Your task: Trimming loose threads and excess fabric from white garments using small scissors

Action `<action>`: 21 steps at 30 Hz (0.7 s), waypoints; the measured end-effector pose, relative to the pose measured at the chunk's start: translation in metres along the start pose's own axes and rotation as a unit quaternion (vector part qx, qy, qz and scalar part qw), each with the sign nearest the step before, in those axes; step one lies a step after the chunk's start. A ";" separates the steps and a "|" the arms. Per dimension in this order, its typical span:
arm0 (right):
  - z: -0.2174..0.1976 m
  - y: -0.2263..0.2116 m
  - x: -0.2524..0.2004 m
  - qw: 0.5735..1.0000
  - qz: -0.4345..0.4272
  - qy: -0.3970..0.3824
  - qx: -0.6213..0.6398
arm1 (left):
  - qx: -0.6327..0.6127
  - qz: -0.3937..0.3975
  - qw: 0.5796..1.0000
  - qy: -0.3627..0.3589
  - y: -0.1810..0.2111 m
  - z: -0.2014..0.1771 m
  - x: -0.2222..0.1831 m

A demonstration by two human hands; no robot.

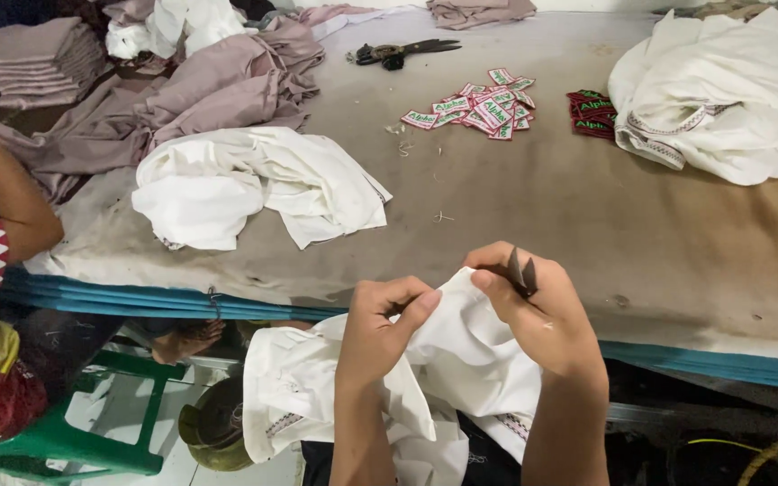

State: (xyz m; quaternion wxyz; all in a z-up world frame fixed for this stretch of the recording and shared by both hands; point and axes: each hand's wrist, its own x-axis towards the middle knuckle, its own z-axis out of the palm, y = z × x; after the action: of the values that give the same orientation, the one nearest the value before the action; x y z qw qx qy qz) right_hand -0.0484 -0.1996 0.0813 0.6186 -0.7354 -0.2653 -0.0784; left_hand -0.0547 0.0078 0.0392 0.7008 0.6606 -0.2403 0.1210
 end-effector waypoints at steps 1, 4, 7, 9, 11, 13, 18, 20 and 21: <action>0.001 -0.002 0.000 1.000 0.001 -0.003 0.000 | 0.000 -0.001 1.000 0.003 0.001 0.000 -0.001; 0.003 -0.006 -0.002 0.999 -0.039 0.013 -0.016 | -0.002 -0.001 1.000 -0.017 0.006 -0.002 -0.001; 0.003 -0.005 -0.007 0.998 -0.043 0.047 0.002 | -0.008 0.004 0.999 -0.040 0.015 -0.003 0.000; 0.000 0.005 -0.006 0.994 -0.050 0.095 0.007 | 0.008 0.019 0.996 -0.082 0.021 -0.008 0.002; 0.005 -0.003 -0.006 0.987 -0.056 0.152 -0.004 | 0.065 0.013 0.993 -0.094 0.031 -0.012 -0.002; 0.009 -0.013 -0.006 0.976 -0.062 0.209 -0.015 | 0.121 0.008 0.987 -0.106 0.040 -0.013 -0.005; 0.018 -0.032 -0.006 0.944 -0.003 0.330 -0.018 | 0.303 -0.039 0.951 -0.046 0.051 -0.011 -0.024; 0.019 -0.033 -0.005 0.938 0.007 0.346 -0.022 | 0.344 -0.053 0.933 -0.090 0.058 0.007 -0.024; 0.020 -0.034 -0.004 0.932 0.017 0.362 -0.026 | 0.383 -0.068 0.911 -0.134 0.062 0.015 -0.024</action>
State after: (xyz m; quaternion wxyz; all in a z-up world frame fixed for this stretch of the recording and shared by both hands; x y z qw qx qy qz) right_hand -0.0727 -0.1788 0.1047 0.6546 -0.6771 -0.0089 -0.3360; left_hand -0.1077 0.0024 0.0812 0.3616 0.9032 -0.2215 0.0666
